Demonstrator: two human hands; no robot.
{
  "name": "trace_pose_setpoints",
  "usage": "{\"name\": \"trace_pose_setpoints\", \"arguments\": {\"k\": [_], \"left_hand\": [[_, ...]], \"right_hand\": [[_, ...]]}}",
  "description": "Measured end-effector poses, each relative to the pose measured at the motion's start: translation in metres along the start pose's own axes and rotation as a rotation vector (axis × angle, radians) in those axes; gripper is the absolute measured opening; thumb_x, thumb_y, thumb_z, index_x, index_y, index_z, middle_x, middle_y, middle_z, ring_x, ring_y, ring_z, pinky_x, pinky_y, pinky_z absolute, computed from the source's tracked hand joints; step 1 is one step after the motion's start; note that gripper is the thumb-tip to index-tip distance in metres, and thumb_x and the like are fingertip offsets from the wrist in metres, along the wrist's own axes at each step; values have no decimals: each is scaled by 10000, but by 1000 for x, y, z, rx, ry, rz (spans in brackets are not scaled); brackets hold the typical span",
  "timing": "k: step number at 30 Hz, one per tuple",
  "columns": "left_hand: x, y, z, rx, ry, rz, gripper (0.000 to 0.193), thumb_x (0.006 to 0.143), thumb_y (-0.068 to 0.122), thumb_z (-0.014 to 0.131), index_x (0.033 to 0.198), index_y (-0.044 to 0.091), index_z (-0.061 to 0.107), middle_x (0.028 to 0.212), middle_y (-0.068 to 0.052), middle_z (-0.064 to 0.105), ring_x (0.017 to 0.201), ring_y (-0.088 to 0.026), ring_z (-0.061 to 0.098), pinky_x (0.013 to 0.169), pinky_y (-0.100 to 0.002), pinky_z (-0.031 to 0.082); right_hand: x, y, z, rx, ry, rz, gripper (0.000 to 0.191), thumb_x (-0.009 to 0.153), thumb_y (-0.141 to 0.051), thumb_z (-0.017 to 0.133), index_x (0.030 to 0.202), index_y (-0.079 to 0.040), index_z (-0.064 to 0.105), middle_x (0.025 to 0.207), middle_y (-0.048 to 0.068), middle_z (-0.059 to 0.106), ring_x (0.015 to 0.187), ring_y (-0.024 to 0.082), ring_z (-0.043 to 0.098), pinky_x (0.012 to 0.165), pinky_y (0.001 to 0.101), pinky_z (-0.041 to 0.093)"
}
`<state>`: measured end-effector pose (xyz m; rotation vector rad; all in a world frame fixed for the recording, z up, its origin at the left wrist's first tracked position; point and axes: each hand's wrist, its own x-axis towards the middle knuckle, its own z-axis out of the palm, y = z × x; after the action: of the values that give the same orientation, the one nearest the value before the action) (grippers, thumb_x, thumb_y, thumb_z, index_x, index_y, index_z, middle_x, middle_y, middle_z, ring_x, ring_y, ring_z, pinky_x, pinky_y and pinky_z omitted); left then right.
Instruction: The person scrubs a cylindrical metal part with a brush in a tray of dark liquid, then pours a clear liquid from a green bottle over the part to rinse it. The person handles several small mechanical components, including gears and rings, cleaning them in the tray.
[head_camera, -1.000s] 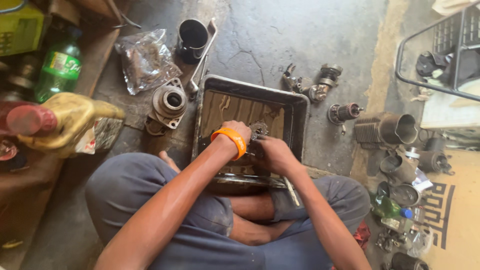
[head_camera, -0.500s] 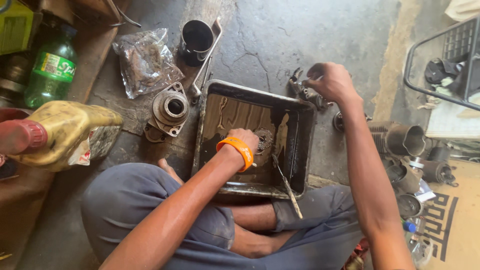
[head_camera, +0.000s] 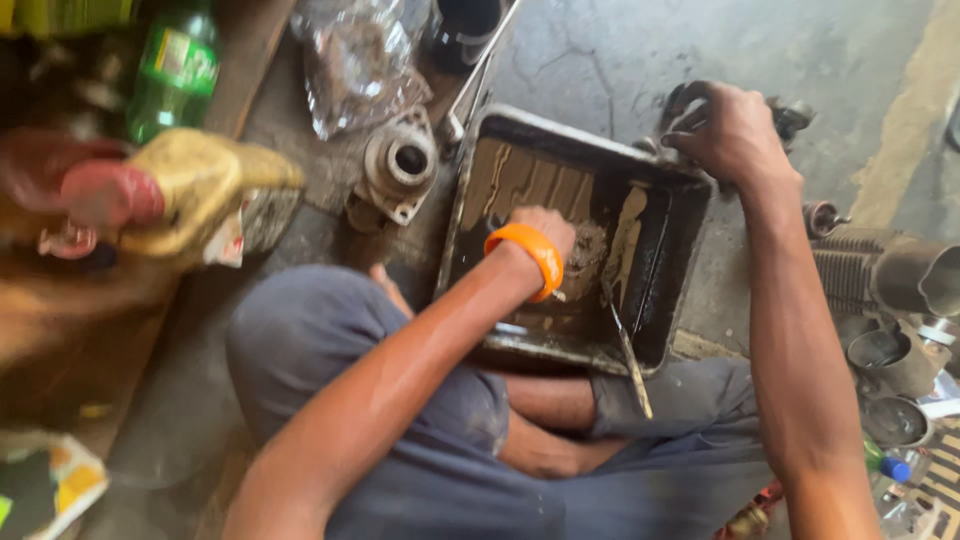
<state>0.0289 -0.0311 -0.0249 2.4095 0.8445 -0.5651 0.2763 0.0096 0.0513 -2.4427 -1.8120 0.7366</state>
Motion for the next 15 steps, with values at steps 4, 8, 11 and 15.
{"name": "trace_pose_setpoints", "arguments": {"k": [4,8,11,15], "left_hand": [[-2,-3,-3,-8,27,-9,209,965,214,629,1081,126,779,1116,-112,756,1051,-308,732,850,-448,593],[-3,-3,0,10,20,-24,209,949,224,642,1076,133,781,1105,-106,763,1060,-300,732,867,-433,594],[-3,-2,1,16,21,-25,213,955,240,636,1063,132,784,1089,-103,766,1049,-297,736,859,-429,597],[-6,-3,-2,-17,26,-33,213,963,240,623,1036,129,790,1062,-107,768,1023,-295,742,844,-429,599]], "right_hand": [[-2,-9,15,63,46,-160,357,862,-172,801,1197,-71,729,1109,137,767,944,243,752,826,371,614],[5,-28,17,-75,-29,-127,442,908,-374,795,1185,-34,743,1065,208,760,924,313,739,834,424,589],[18,-50,15,-198,-230,64,563,903,-530,772,1108,-5,788,1024,229,771,903,350,750,838,450,592],[38,-76,16,-332,-398,187,495,829,-423,777,1072,8,808,1001,215,783,916,345,761,830,475,593]]}}
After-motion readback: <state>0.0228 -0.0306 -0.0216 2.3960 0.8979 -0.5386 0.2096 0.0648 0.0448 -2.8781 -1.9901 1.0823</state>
